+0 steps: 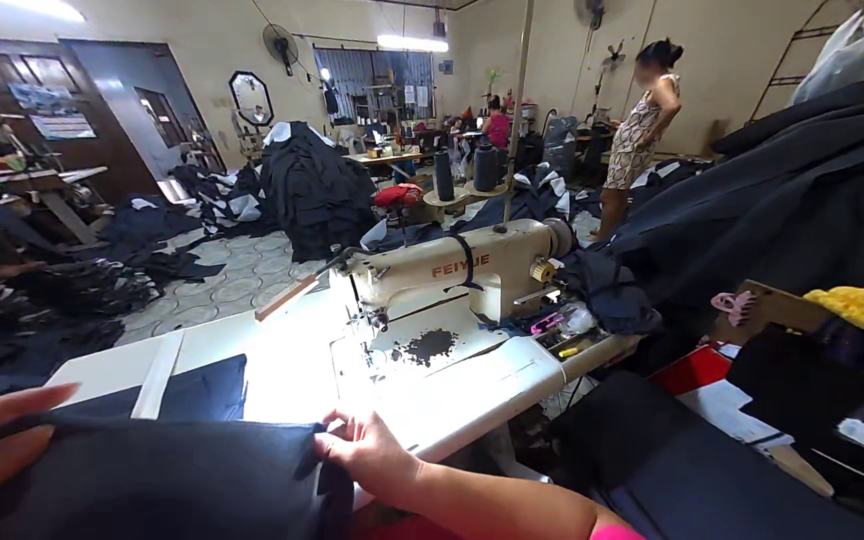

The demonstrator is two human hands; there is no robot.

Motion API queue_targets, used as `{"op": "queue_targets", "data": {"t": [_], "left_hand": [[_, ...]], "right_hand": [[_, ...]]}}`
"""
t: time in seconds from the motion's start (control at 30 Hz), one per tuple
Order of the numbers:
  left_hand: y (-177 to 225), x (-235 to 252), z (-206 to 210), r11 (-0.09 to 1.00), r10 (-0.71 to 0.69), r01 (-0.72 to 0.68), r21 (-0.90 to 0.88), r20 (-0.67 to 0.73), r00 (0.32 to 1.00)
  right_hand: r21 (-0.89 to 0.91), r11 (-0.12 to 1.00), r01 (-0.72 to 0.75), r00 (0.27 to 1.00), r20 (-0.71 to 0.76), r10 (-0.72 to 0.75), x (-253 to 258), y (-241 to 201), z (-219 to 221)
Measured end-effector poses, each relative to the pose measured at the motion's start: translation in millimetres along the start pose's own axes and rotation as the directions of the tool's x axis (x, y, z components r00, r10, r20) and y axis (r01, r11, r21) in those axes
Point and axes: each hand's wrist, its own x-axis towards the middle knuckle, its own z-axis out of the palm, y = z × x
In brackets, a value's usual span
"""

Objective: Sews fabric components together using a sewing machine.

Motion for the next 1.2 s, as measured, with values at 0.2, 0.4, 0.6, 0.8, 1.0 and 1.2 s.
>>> {"op": "queue_targets", "data": {"t": [0.2,0.4,0.6,0.8,1.0,1.2], "left_hand": [[-2.3,4.4,19.9,0.992,0.026,-0.026,0.122,0.003,1.000],[-10.2,-6.6,18.9,0.987,0.088,-0.075,0.140,-0.089,0.992],[-51.4,-6.9,16.3,0.979,0.110,-0.080,0.185,-0.157,0.982],[-14.7,-1.5,21.1,0.973,0.034,0.024,0.231,-0.241,0.970],[-12.0,16.8,21.4,0.937,0.123,-0.037,0.346,-0.231,0.965],[15.5,19.9,39.3,0.952,0.026,0.030,0.304,-0.179,0.984]], "right_hand": [[-0.067,0.995,-0.079,0.941,-0.335,0.052,18.4,-2.3,14.5],[-0.279,0.903,-0.327,0.887,-0.420,0.192,40.5,16.5,14.7],[-0.023,0.923,-0.385,0.917,-0.118,0.380,21.4,16.2,29.8],[-0.193,0.860,-0.472,0.881,-0.124,0.456,28.0,23.9,21.4],[0.181,0.940,-0.288,0.920,-0.221,0.325,29.1,37.0,19.3],[0.045,0.897,-0.440,0.884,-0.152,0.442,25.1,8.8,40.9]]}}
